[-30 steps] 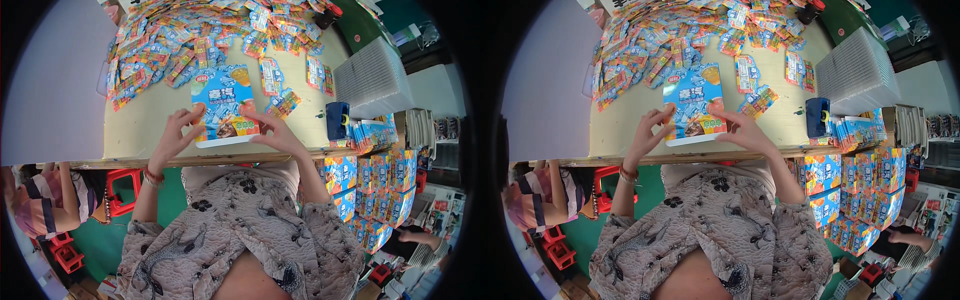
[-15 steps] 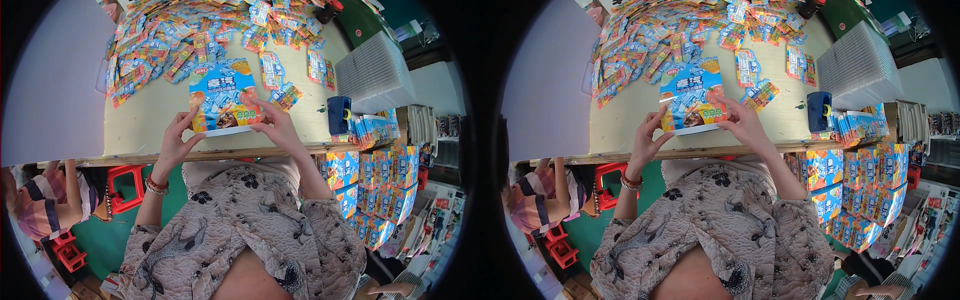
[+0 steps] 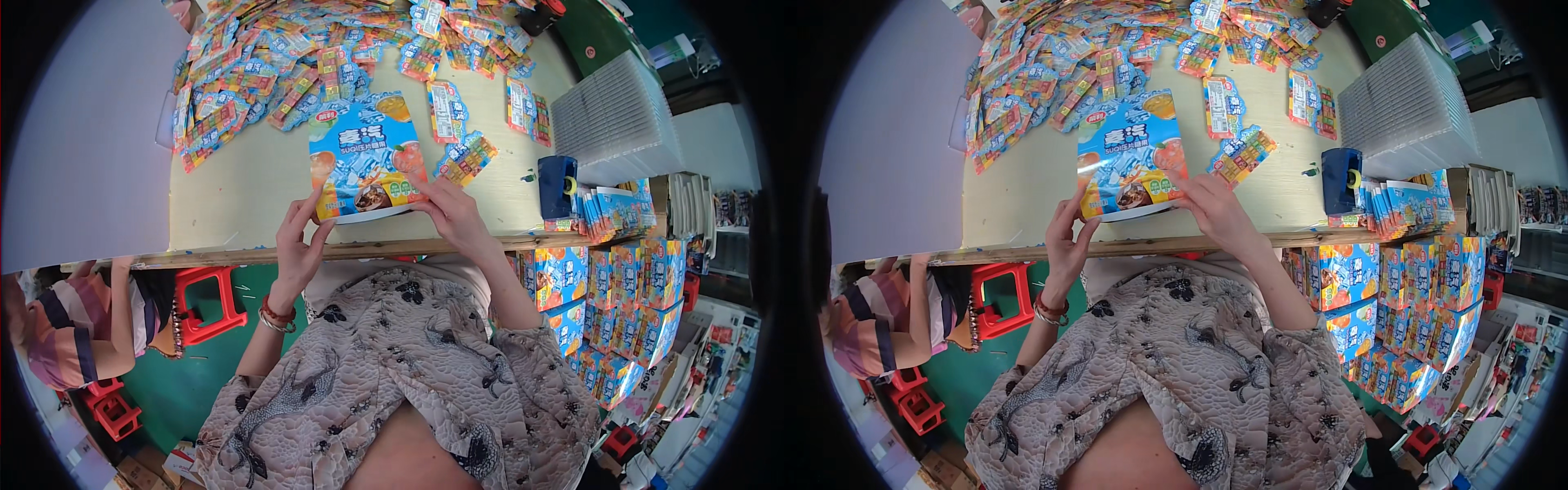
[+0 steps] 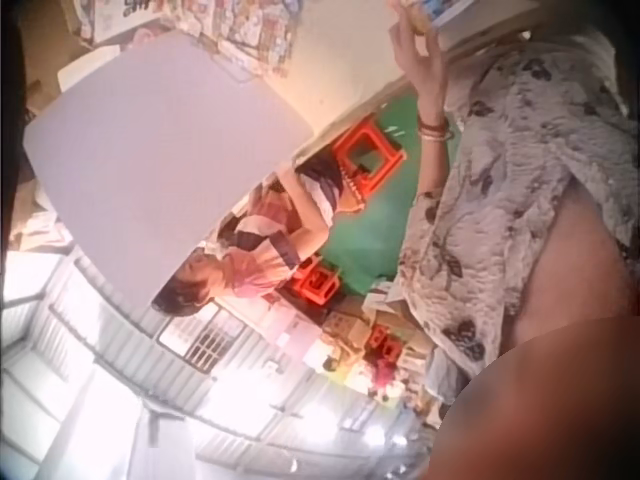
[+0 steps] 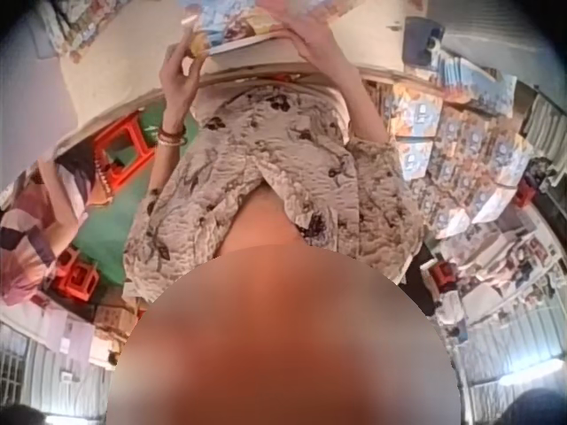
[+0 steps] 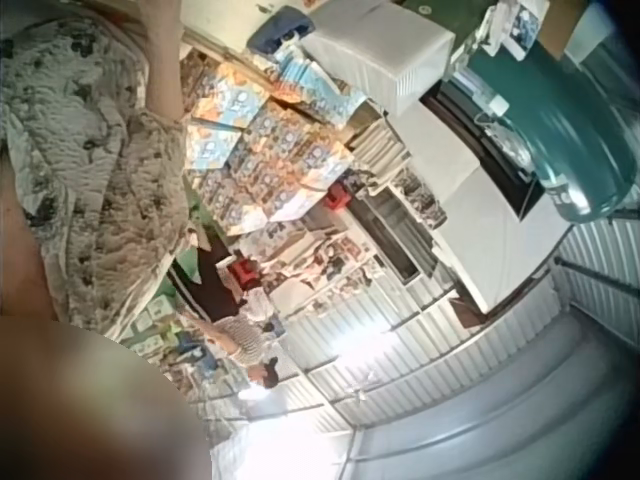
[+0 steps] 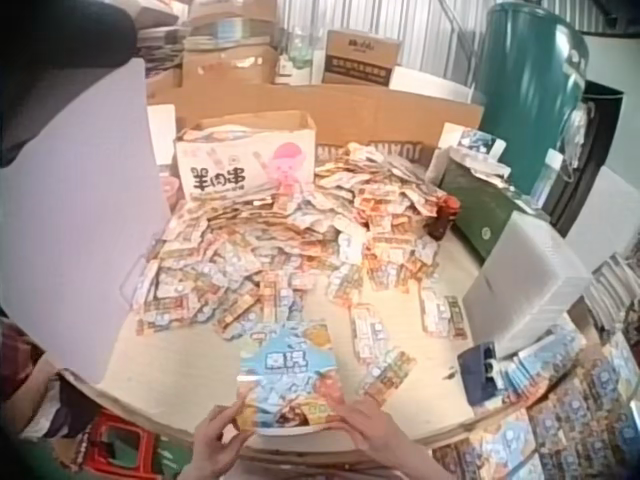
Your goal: Organizing and packaging small colorful sachets into cardboard boxes.
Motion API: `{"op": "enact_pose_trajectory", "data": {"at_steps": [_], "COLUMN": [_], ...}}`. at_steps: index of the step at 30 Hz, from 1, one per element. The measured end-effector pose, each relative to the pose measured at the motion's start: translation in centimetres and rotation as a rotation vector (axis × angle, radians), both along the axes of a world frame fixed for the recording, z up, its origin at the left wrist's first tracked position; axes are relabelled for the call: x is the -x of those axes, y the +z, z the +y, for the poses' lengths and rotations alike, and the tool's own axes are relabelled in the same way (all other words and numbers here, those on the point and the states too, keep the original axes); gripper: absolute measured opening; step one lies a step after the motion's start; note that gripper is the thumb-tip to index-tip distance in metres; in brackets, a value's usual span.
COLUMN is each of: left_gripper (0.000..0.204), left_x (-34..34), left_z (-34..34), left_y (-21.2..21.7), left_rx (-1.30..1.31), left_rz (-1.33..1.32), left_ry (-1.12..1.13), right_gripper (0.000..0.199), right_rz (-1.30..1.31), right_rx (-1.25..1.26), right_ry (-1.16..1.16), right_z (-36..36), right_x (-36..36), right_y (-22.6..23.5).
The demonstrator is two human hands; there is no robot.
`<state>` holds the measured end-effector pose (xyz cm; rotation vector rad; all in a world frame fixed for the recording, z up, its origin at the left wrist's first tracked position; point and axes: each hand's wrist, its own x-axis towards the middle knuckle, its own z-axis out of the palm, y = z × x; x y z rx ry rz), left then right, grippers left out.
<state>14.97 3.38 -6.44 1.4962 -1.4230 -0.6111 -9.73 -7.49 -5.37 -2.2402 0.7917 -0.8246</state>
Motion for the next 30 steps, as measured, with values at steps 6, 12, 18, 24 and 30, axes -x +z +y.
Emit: {"op": "enact_pose_trajectory", "data": {"at_steps": [6, 12, 18, 24, 30], "left_gripper": [0.049, 0.044, 0.039, 0.037, 0.031], "left_x": [1.0, 0.0, -0.7, -1.2, -2.5], "left_z": [0.7, 0.6, 0.2, -0.5, -2.1], "left_y": [-2.7, -2.6, -0.5, -0.5, -3.1], "left_rx": [0.218, 0.29, 0.191, 0.287, 0.342], "left_rz": [-0.21, -0.408, -0.612, -0.649, -0.445], "left_ry": [0.086, 0.056, -0.046, -0.093, -0.415], "right_gripper": [0.036, 0.037, 0.043, 0.041, 0.045], "right_rz": [0.007, 0.072, 0.083, 0.127, 0.038], "right_rx": [0.248, 0.39, 0.438, 0.452, 0.373], "right_ry": [-0.026, -0.018, -0.08, -0.124, 0.014], "right_z": [0.2, 0.0, 0.4, 1.1, 1.0], "right_x": [0.5, 0.6, 0.3, 0.8, 0.4], "right_y": [-1.7, -2.3, -2.7, -3.0, -4.1]}}
